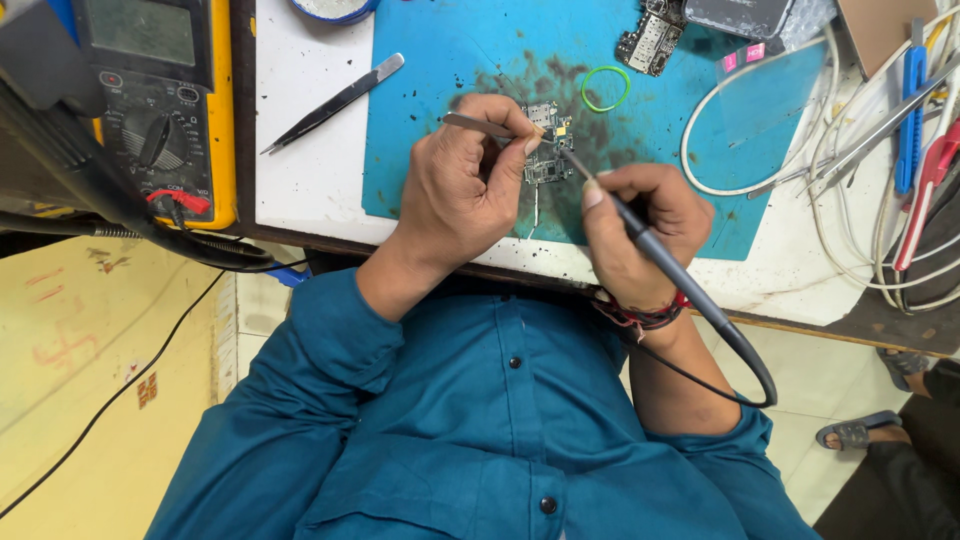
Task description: The person uses a screwdriver to unscrew and open a smartphone, then cleans the phone interior with a brush. They then work on the exposed motherboard, using a soldering iron and tweezers to solder components on the board.
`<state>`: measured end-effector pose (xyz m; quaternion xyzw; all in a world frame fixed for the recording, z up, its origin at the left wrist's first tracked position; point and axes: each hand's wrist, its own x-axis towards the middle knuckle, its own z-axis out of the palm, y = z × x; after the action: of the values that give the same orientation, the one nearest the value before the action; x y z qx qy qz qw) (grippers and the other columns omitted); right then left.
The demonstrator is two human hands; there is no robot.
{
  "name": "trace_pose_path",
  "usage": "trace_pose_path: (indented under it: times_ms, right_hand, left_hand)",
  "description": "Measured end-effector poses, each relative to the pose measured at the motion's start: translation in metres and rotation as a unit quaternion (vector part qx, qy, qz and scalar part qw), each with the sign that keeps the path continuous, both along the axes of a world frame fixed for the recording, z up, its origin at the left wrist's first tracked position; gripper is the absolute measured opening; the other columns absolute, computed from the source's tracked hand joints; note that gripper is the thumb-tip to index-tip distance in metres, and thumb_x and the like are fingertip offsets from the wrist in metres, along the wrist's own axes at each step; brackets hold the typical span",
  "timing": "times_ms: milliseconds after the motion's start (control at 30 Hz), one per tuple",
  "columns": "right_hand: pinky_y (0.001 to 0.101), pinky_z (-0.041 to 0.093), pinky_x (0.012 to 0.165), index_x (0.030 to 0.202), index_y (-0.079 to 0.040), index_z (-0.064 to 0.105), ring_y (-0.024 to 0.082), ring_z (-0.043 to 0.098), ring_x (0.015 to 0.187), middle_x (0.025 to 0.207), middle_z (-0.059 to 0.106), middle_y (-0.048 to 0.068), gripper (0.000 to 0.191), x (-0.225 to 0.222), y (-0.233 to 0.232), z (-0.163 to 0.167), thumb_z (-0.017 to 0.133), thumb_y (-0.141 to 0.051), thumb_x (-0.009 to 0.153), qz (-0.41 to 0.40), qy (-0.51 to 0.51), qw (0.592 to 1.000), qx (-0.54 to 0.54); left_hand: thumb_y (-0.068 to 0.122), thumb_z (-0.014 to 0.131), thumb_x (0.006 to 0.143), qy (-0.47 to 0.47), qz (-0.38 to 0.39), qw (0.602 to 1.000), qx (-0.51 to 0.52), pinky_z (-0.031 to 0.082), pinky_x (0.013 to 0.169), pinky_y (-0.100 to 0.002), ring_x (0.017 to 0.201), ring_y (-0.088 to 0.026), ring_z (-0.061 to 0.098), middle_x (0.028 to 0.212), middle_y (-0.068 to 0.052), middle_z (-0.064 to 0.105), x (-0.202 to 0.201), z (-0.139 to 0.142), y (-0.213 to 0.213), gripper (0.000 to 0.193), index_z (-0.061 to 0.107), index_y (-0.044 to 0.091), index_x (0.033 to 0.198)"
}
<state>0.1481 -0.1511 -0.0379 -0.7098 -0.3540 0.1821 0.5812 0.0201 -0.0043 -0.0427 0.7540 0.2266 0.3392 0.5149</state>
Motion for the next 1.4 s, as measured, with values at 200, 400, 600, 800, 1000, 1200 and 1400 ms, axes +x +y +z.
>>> trace_pose_path:
  times_ms: [200, 400, 600, 800, 1000, 1200, 1400]
  right_hand:
    - [0.0349, 0.054, 0.077, 0.123, -0.002, 0.065, 0.023, 0.068, 0.087, 0.099, 0.070, 0.010, 0.030, -0.008, 0.018, 0.012, 0.080, -0.014, 0.100, 0.018, -0.206, 0.977, -0.042]
    - [0.0426, 0.052, 0.084, 0.126, -0.003, 0.062, 0.035, 0.063, 0.098, 0.108, 0.066, 0.017, 0.044, -0.004, 0.027, 0.025, 0.085, -0.015, 0.090, 0.056, -0.337, 0.932, -0.122]
    - [0.0414, 0.052, 0.089, 0.128, -0.005, 0.061, 0.033, 0.064, 0.099, 0.112, 0.067, 0.013, 0.041, -0.003, 0.027, 0.026, 0.081, -0.008, 0.092, 0.064, -0.308, 0.944, -0.096]
    - [0.0418, 0.050, 0.085, 0.129, -0.003, 0.061, 0.036, 0.061, 0.099, 0.114, 0.067, 0.016, 0.046, -0.002, 0.031, 0.024, 0.081, -0.009, 0.089, 0.081, -0.332, 0.934, -0.104]
    - [0.0433, 0.050, 0.093, 0.131, -0.004, 0.059, 0.034, 0.060, 0.104, 0.117, 0.066, 0.014, 0.043, -0.001, 0.029, 0.023, 0.078, -0.010, 0.093, 0.031, -0.325, 0.941, -0.092]
    - [0.0435, 0.049, 0.092, 0.131, -0.005, 0.061, 0.033, 0.060, 0.103, 0.115, 0.067, 0.013, 0.047, -0.002, 0.029, 0.021, 0.079, -0.012, 0.089, 0.063, -0.352, 0.927, -0.110]
    - [0.0303, 0.049, 0.093, 0.135, -0.003, 0.050, 0.015, 0.058, 0.104, 0.115, 0.061, 0.004, 0.044, -0.004, 0.025, 0.019, 0.071, -0.022, 0.100, 0.029, -0.115, 0.993, 0.018]
  left_hand:
    - [0.000, 0.068, 0.106, 0.006, 0.013, 0.996, -0.088, 0.045, 0.058, -0.023, 0.066, -0.005, 0.058, 0.082, -0.003, 0.067, -0.001, -0.001, -0.001, 0.009, 0.061, 0.001, 0.111]
    - [0.000, 0.064, 0.110, -0.073, 0.040, 0.991, -0.104, 0.051, 0.061, -0.018, 0.072, -0.002, 0.062, 0.107, -0.010, 0.075, -0.002, -0.005, -0.001, 0.011, 0.055, 0.000, 0.117]
    - [-0.001, 0.064, 0.109, -0.092, 0.045, 0.991, -0.089, 0.056, 0.068, -0.018, 0.083, -0.006, 0.070, 0.109, -0.012, 0.075, -0.003, -0.010, -0.001, 0.013, 0.054, 0.000, 0.118]
    - [-0.001, 0.062, 0.113, -0.128, 0.043, 0.987, -0.086, 0.059, 0.075, -0.021, 0.090, -0.008, 0.071, 0.107, -0.012, 0.073, -0.003, -0.013, 0.001, 0.014, 0.052, 0.001, 0.122]
    - [-0.001, 0.065, 0.109, -0.087, 0.072, 0.991, -0.066, 0.050, 0.059, -0.017, 0.069, -0.002, 0.061, 0.107, -0.011, 0.075, -0.003, -0.012, 0.000, 0.013, 0.054, 0.001, 0.117]
    - [0.000, 0.064, 0.110, -0.082, 0.042, 0.995, -0.047, 0.050, 0.059, -0.018, 0.070, -0.002, 0.061, 0.107, -0.009, 0.074, -0.002, -0.008, 0.000, 0.013, 0.054, 0.001, 0.117]
    - [0.000, 0.067, 0.108, -0.046, 0.030, 0.997, -0.050, 0.041, 0.052, -0.019, 0.061, -0.001, 0.053, 0.091, -0.004, 0.072, -0.002, -0.001, 0.000, 0.011, 0.057, 0.002, 0.112]
